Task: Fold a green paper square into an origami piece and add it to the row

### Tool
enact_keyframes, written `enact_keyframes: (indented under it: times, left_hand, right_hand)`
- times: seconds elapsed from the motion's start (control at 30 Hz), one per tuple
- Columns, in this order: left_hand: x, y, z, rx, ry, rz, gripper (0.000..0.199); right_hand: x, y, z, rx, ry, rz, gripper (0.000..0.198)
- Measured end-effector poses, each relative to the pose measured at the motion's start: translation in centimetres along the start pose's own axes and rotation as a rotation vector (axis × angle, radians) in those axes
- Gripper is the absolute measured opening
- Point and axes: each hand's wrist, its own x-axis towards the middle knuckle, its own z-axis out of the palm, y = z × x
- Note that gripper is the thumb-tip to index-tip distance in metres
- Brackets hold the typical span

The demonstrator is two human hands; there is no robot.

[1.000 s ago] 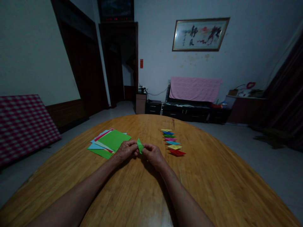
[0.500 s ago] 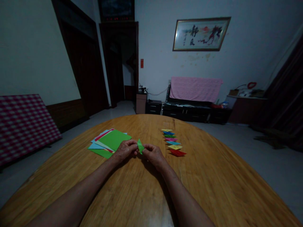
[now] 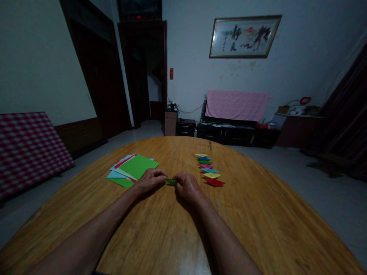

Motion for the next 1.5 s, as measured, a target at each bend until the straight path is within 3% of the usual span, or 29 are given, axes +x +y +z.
enact_keyframes:
  times: [0.17, 0.4, 0.57, 0.87, 1.07, 1.5]
  left_hand:
    - [0.4, -0.4, -0.7, 0.258, -0.057, 0.134, 0.018]
    - [0.7, -0.9, -0.5, 0.316, -0.036, 0.190, 0.020]
    - [0.8, -0.9, -0.4, 0.341, -0.026, 0.202, 0.020]
    - [0.7, -0.8, -0.8, 0.458, -0.129, 0.287, 0.018]
    - [0.6, -0.3, -0.7, 0.583, -0.061, 0.363, 0.017]
    - [0.7, -1.1, -0.6, 0.556, -0.072, 0.325, 0.018]
  right_hand:
    - [-0.2, 1.0, -0.7, -0.021, -0.032, 0.078, 0.039]
    - [-0.5, 3.0, -1.0, 0.114, -0.034, 0.169, 0.017]
    - [-0.6, 2.7, -0.8, 0.135, -0.028, 0.131, 0.015]
    - [-0.7, 0.4, -2.1, 0.061, -0.113, 0.079, 0.017]
    - [-0.6, 0.3, -2.0, 0.019, -0.117, 0.114, 0.014]
    - [-0.5, 0.9, -1.7, -0.041, -0.053, 0.025, 0.017]
